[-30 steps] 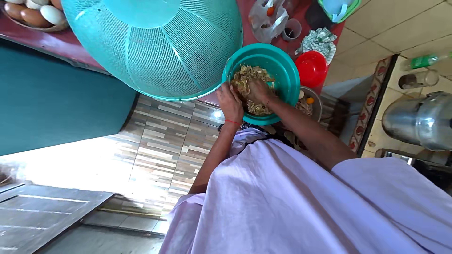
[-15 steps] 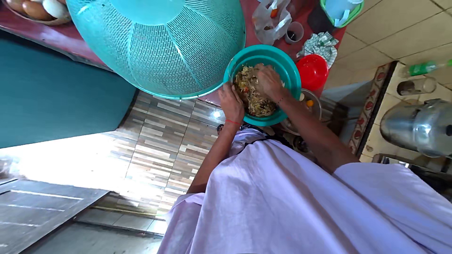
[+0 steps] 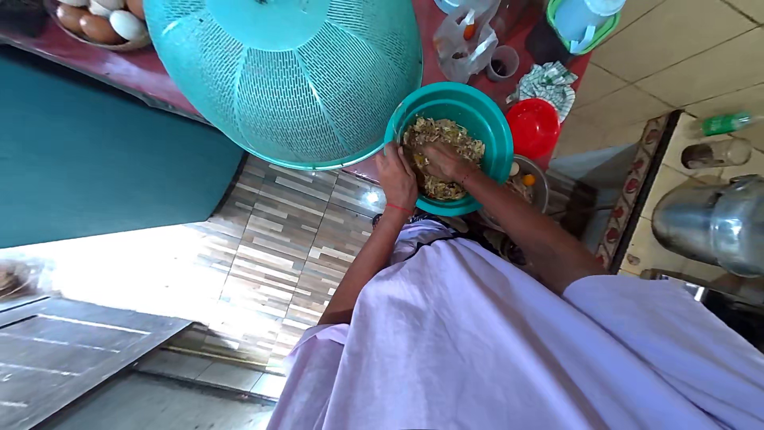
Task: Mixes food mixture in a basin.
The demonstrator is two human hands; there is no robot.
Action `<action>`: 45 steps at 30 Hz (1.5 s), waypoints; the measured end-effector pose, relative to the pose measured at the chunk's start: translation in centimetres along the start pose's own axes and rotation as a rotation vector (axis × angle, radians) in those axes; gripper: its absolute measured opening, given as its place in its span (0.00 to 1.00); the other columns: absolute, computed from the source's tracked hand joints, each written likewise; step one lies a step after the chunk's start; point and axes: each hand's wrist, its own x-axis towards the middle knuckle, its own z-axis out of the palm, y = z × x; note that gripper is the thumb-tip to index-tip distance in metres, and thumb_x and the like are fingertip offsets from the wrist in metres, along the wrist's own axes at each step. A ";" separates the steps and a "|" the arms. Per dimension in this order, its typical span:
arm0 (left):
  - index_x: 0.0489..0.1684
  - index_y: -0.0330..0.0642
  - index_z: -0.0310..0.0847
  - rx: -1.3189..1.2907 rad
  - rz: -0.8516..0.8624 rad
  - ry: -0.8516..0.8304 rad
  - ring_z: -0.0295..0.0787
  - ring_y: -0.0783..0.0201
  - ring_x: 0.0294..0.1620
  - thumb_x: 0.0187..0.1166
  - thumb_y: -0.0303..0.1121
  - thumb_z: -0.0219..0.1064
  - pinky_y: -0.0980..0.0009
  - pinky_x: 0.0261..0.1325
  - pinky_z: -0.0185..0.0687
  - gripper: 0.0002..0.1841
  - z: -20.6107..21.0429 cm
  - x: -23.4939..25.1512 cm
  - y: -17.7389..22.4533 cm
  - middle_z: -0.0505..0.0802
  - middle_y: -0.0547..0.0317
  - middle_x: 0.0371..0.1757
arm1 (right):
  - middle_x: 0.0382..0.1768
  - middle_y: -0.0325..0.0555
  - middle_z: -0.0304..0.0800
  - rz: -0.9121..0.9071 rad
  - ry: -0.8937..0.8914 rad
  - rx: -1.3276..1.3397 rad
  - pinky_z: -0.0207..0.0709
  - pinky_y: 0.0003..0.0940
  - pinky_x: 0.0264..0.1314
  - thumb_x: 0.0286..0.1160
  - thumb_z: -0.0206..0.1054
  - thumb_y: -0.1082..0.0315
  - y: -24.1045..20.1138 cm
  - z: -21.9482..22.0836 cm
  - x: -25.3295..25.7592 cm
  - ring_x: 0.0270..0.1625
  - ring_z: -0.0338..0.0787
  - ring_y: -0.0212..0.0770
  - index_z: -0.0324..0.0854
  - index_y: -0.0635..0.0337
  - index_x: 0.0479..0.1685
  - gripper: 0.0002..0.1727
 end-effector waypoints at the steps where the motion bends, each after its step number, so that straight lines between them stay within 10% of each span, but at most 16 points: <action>1: 0.62 0.27 0.77 0.004 0.000 -0.004 0.86 0.36 0.51 0.92 0.30 0.50 0.49 0.57 0.81 0.16 0.0 0.0 0.0 0.88 0.32 0.48 | 0.56 0.66 0.91 -0.005 0.019 -0.016 0.79 0.67 0.64 0.73 0.69 0.71 0.1 0.5 0.1 0.61 0.90 0.68 0.83 0.65 0.68 0.22; 11: 0.63 0.27 0.77 -0.011 -0.014 -0.050 0.86 0.35 0.53 0.92 0.30 0.49 0.47 0.60 0.81 0.16 -0.4 0.1 0.1 0.88 0.31 0.49 | 0.48 0.68 0.90 -0.027 -0.013 -0.133 0.80 0.67 0.55 0.68 0.70 0.65 -0.9 1.2 0.0 0.54 0.91 0.68 0.81 0.67 0.65 0.25; 21: 0.62 0.26 0.77 -0.012 -0.025 -0.056 0.86 0.35 0.54 0.92 0.30 0.49 0.48 0.60 0.81 0.16 -0.4 0.1 0.1 0.88 0.31 0.50 | 0.54 0.69 0.90 0.171 0.053 0.065 0.77 0.66 0.67 0.79 0.69 0.52 1.3 -0.4 0.4 0.62 0.89 0.68 0.78 0.66 0.72 0.31; 45: 0.59 0.27 0.79 -0.028 0.030 -0.017 0.86 0.37 0.49 0.91 0.29 0.50 0.49 0.55 0.81 0.15 -0.1 0.0 0.0 0.90 0.35 0.45 | 0.68 0.74 0.81 0.147 -0.258 -0.194 0.72 0.67 0.74 0.84 0.60 0.73 -1.6 -4.0 3.8 0.74 0.80 0.71 0.79 0.77 0.64 0.18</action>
